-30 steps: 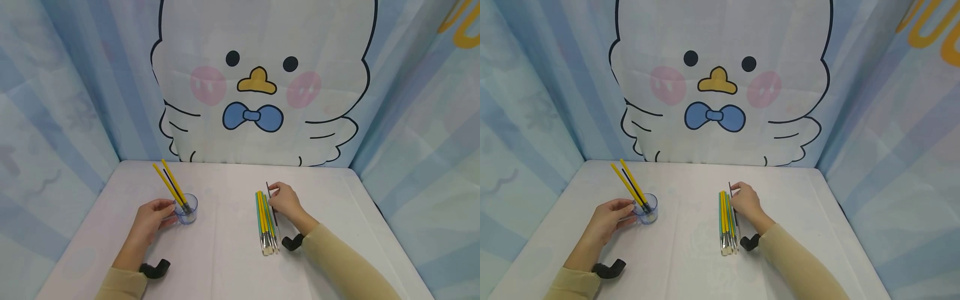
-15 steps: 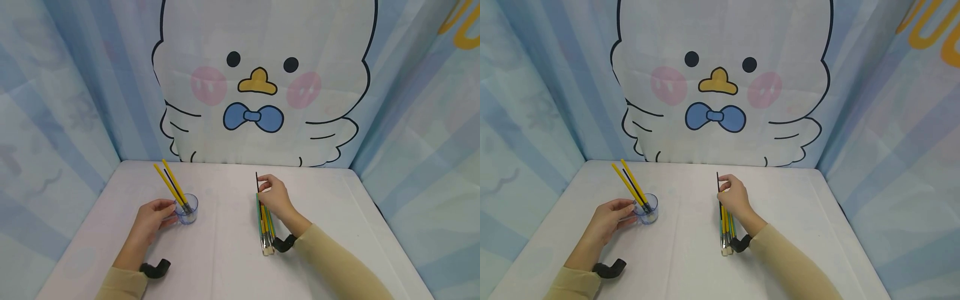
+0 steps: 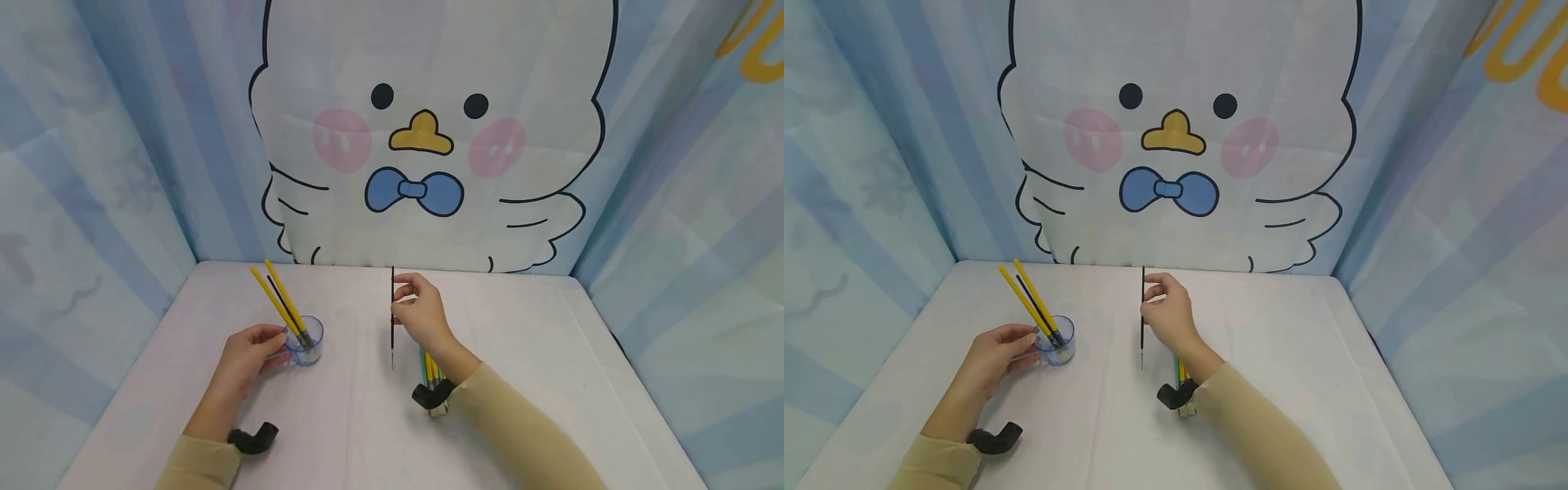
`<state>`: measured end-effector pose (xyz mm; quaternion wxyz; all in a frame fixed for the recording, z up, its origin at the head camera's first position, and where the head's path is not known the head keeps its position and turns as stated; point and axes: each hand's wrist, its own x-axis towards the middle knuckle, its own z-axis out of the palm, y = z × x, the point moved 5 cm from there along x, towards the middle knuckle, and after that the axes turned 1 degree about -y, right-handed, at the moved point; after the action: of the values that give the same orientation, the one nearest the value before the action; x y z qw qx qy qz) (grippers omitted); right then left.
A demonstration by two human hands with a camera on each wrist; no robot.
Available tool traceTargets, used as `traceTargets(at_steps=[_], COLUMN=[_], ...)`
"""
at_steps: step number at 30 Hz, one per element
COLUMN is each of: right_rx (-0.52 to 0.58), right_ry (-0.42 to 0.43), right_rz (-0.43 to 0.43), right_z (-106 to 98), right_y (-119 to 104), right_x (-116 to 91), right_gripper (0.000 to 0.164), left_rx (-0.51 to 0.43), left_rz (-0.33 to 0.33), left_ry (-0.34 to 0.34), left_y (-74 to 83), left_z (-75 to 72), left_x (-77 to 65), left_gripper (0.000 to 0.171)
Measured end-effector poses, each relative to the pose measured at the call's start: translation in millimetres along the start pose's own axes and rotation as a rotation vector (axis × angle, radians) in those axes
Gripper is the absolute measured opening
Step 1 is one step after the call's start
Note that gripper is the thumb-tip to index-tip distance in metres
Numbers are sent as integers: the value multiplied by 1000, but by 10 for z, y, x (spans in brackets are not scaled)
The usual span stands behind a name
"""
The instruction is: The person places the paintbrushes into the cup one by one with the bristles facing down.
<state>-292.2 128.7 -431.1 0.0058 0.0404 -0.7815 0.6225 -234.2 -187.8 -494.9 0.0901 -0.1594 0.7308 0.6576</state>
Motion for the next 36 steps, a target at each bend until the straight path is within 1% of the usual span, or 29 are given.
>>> traceTargets(at_steps=[6, 12, 17, 25, 30, 36], right_rx=[52, 105, 151, 233, 238, 218], right_ry=[-17, -20, -5, 4, -18, -39], right_rz=[-65, -124, -186, -298, -326, -332], right_z=[208, 393, 517, 700, 820, 968], right_y=[-131, -238, -343, -517, -580, -628], right_x=[16, 44, 61, 105, 139, 190], right_gripper=[51, 49, 46, 47, 45, 46], left_rx=[4, 7, 9, 4, 5, 18], left_rz=[2, 0, 7, 5, 2, 7], left_ry=[-5, -5, -5, -3, -1, 8], left_y=[16, 14, 11, -9, -15, -6], left_z=[-7, -12, -21, -19, -22, -10], left_x=[-4, -4, 7, 15, 17, 23], left_gripper=[41, 41, 41, 39, 41, 42])
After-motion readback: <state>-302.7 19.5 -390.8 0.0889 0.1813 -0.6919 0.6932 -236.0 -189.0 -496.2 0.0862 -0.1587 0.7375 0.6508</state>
